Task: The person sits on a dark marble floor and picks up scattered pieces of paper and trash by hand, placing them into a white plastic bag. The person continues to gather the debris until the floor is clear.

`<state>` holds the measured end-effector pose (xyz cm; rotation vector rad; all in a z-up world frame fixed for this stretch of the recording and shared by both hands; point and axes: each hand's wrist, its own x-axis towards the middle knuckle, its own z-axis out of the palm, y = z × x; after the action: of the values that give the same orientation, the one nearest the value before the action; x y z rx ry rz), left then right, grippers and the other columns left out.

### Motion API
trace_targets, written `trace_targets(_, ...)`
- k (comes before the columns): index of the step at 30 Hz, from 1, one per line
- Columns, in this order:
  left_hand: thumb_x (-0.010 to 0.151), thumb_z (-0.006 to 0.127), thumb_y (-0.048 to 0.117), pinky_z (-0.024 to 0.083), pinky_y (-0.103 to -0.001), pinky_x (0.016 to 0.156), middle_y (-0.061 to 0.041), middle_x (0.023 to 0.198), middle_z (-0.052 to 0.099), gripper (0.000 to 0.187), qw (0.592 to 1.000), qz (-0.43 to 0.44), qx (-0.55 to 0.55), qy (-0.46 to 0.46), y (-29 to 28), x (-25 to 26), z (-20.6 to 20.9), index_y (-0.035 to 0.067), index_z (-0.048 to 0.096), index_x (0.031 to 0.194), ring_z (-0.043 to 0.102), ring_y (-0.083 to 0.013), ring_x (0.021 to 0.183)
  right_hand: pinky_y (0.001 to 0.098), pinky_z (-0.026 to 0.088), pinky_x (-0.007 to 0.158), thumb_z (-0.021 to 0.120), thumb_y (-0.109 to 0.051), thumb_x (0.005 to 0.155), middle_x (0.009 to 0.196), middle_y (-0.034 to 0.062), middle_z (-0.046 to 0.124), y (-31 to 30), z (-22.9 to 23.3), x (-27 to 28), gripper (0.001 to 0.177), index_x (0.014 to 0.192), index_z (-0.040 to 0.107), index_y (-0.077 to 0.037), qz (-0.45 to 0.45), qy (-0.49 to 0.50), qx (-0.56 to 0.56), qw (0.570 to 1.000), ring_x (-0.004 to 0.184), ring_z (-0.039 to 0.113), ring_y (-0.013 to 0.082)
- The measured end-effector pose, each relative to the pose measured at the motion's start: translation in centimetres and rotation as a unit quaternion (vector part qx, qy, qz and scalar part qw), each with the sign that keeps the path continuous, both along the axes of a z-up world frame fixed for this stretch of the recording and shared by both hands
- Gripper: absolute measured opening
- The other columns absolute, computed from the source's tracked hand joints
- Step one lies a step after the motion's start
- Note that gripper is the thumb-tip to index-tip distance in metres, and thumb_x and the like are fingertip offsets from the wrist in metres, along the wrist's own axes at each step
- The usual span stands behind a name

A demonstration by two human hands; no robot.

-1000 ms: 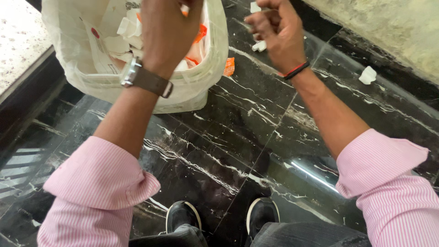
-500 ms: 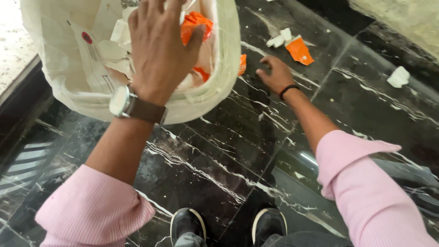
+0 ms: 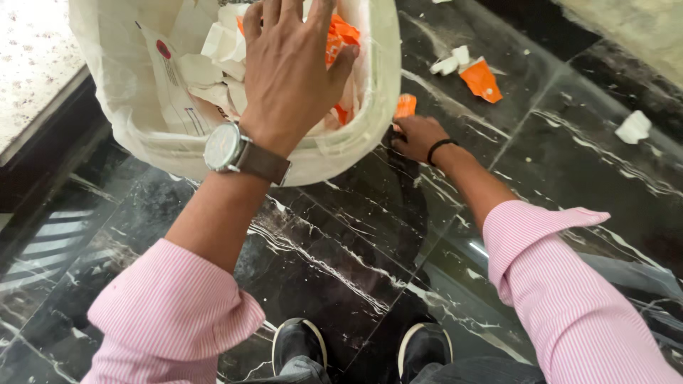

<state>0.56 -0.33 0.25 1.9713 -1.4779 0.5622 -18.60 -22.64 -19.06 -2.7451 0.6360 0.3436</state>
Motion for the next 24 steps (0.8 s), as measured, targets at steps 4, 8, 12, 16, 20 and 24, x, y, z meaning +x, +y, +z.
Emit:
trace_targets(4, 0.090, 0.082, 0.028, 0.036, -0.054, 0.104, -0.021, 0.132, 0.059, 0.063, 0.999, -0.003, -0.020, -0.033, 0.0, -0.2, -0.1, 0.005, 0.055, 0.143, 0.051, -0.0386, 0.126, 0.0499, 0.054, 0.090, 0.056, -0.028, 0.101, 0.112, 0.0158, 0.075, 1.5, -0.2, -3.7, 0.027, 0.118, 0.070, -0.012, -0.076, 0.099, 0.039, 0.991, 0.102, 0.070, 0.0395)
trace_targets(8, 0.093, 0.080, 0.027, 0.038, -0.053, 0.099, -0.019, 0.125, 0.063, 0.048, 0.999, -0.034, -0.012, -0.006, 0.8, -0.6, -0.2, 0.002, 0.063, 0.130, 0.056, -0.0380, 0.120, 0.0471, 0.055, 0.090, 0.068, -0.028, 0.090, 0.118, 0.0107, 0.070, 2.8, -0.8, -8.4, 0.031, 0.118, 0.069, -0.016, 0.060, 0.121, -0.014, 0.991, 0.108, 0.068, 0.0350)
trace_targets(12, 0.095, 0.078, 0.031, 0.041, -0.054, 0.091, -0.018, 0.110, 0.067, 0.035, 0.998, -0.039, 0.037, 0.043, 1.0, -1.0, 0.0, 0.002, 0.068, 0.113, 0.064, -0.0384, 0.104, 0.0469, 0.054, 0.092, 0.067, -0.024, 0.090, 0.131, 0.0113, 0.062, 3.0, -1.6, -10.8, 0.034, 0.124, 0.066, -0.018, 0.067, 0.154, -0.018, 0.986, 0.111, 0.066, 0.0359)
trace_targets(16, 0.091, 0.074, 0.031, 0.048, -0.056, 0.073, -0.018, 0.099, 0.069, 0.031, 0.993, -0.055, 0.078, 0.067, 1.3, -1.2, 0.0, 0.003, 0.070, 0.103, 0.067, -0.0398, 0.087, 0.0467, 0.054, 0.095, 0.072, -0.018, 0.083, 0.146, 0.0139, 0.049, 2.4, -3.7, -12.0, 0.040, 0.123, 0.066, -0.016, 0.048, 0.118, -0.008, 0.992, 0.112, 0.066, 0.0387)
trace_targets(20, 0.093, 0.067, 0.033, 0.054, -0.051, 0.074, -0.021, 0.089, 0.072, 0.029, 0.979, -0.087, 0.152, 0.107, 1.4, -1.5, 0.5, 0.005, 0.074, 0.097, 0.069, -0.0400, 0.083, 0.0482, 0.055, 0.091, 0.069, -0.012, 0.085, 0.148, 0.0148, 0.046, 2.4, -4.6, -12.4, 0.038, 0.123, 0.064, -0.015, 0.067, 0.130, -0.023, 0.989, 0.110, 0.066, 0.0399)
trace_targets(24, 0.090, 0.063, 0.032, 0.055, -0.048, 0.079, -0.022, 0.085, 0.074, 0.030, 0.950, -0.107, 0.236, 0.174, 1.9, -2.3, 1.2, 0.009, 0.078, 0.103, 0.071, -0.0396, 0.080, 0.0482, 0.059, 0.081, 0.065, -0.007, 0.089, 0.141, 0.0201, 0.050, 3.8, -3.1, -12.3, 0.052, 0.138, 0.051, -0.013, 0.086, 0.146, -0.052, 0.984, 0.100, 0.070, 0.0405)
